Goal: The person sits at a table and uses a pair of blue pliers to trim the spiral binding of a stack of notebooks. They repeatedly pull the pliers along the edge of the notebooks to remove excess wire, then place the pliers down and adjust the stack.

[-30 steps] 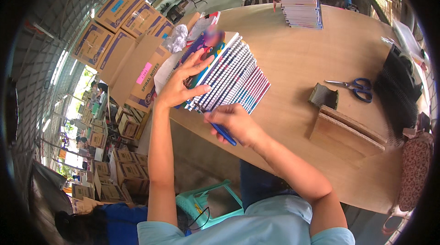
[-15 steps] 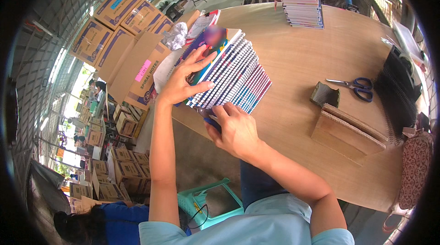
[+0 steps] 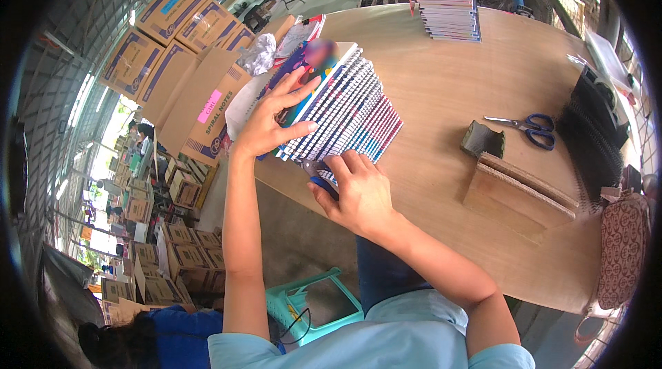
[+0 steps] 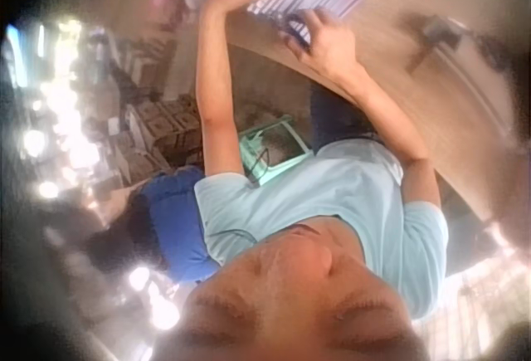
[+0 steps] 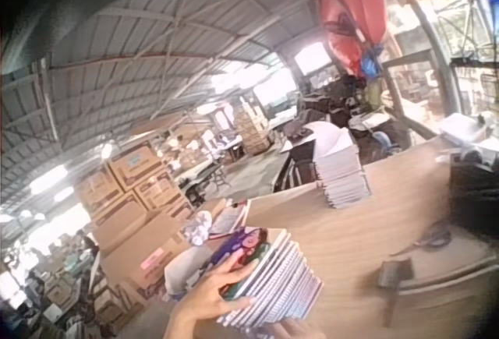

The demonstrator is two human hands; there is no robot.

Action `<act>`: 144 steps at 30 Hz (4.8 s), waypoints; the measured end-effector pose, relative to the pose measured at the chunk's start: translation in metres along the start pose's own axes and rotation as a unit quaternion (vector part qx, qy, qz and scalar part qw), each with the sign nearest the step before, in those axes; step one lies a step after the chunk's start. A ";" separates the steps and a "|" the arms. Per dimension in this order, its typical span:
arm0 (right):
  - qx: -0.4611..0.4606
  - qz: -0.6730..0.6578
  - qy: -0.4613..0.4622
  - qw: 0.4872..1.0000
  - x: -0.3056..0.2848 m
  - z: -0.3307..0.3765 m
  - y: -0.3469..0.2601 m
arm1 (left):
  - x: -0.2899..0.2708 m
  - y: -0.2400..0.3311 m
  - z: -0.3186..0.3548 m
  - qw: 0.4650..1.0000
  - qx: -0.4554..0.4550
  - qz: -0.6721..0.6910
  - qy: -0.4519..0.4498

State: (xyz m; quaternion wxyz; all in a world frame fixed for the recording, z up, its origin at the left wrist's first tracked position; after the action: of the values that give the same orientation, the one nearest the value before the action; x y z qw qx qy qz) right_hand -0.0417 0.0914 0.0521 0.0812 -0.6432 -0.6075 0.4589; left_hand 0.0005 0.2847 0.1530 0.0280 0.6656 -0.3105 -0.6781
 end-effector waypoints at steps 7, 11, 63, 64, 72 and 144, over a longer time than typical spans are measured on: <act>0.304 -0.570 -0.245 0.723 0.008 -0.008 0.028 | 0.003 -0.002 -0.003 1.000 0.009 0.022 -0.003; 0.116 -0.219 -0.100 0.964 0.003 0.002 0.013 | 0.001 -0.001 0.001 1.000 -0.002 0.012 -0.001; 0.004 -0.024 -0.040 0.999 0.019 0.013 0.028 | -0.001 -0.003 0.000 0.999 0.005 -0.031 -0.007; 0.001 -0.026 -0.051 0.998 0.019 0.013 0.029 | -0.001 -0.002 0.000 1.000 0.002 -0.029 -0.007; 0.316 -0.504 -0.254 0.762 0.021 0.003 0.047 | 0.001 -0.003 -0.001 0.999 0.002 -0.035 -0.003; 0.046 0.013 -0.083 0.995 0.036 0.039 0.054 | 0.002 -0.008 -0.002 1.000 0.018 -0.013 0.012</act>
State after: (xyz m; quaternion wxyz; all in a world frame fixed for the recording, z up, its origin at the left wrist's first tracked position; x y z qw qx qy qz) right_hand -0.0366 0.0915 -0.0235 0.0539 -0.6065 -0.5816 0.5394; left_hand 0.0053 0.2898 0.1474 0.0112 0.6776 -0.3136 -0.6651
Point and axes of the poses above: each hand's wrist, its own z-axis away from the middle knuckle, its own x-axis out of the palm, y = z × x, the point moved 1 cm from there along -z, towards the middle knuckle, and after that the axes turned 9 degrees about -y, right-handed, at the moved point
